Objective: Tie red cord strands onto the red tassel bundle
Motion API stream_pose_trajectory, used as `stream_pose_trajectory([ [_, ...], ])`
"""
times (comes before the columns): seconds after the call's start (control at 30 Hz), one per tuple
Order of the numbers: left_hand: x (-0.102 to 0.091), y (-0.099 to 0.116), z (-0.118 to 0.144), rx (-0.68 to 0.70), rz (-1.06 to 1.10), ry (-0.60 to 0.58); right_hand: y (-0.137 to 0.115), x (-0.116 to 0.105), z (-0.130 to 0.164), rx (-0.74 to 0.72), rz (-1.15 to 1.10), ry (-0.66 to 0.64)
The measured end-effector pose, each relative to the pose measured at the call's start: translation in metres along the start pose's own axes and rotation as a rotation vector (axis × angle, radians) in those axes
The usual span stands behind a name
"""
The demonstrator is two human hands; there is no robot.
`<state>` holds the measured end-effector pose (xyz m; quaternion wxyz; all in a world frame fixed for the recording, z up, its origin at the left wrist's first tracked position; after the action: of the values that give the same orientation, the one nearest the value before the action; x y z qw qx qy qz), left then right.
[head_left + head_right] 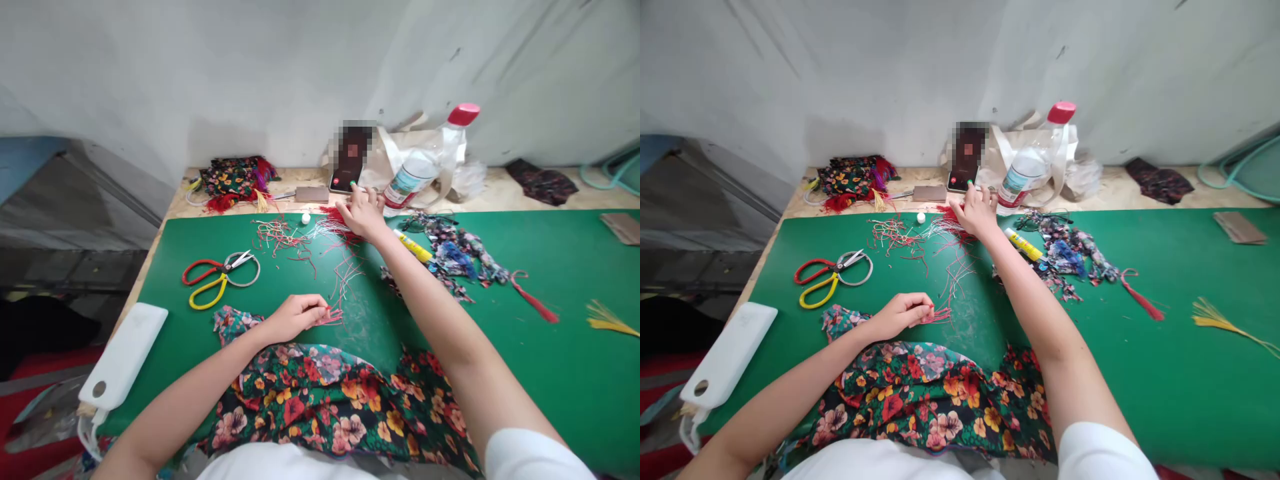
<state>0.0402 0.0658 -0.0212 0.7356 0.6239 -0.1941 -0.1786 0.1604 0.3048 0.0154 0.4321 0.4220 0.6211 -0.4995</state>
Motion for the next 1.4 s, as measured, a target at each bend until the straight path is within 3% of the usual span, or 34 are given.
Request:
stream_pose_trajectory([
  [1.4, 0.0, 0.0, 0.001, -0.027, 0.052, 0.0, 0.007, 0.0, -0.005, -0.033, 0.022, -0.019],
])
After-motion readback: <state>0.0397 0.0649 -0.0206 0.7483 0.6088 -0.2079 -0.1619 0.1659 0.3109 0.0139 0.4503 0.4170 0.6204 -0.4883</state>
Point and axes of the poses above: each hand's wrist, its own z-axis away from the middle knuckle, its own x-axis out of the palm, y = z × x, the point moved 8 cm from there along -z, towards the middle knuckle, and after that the axes turned 7 degrees about x, right-handed, at the moved point
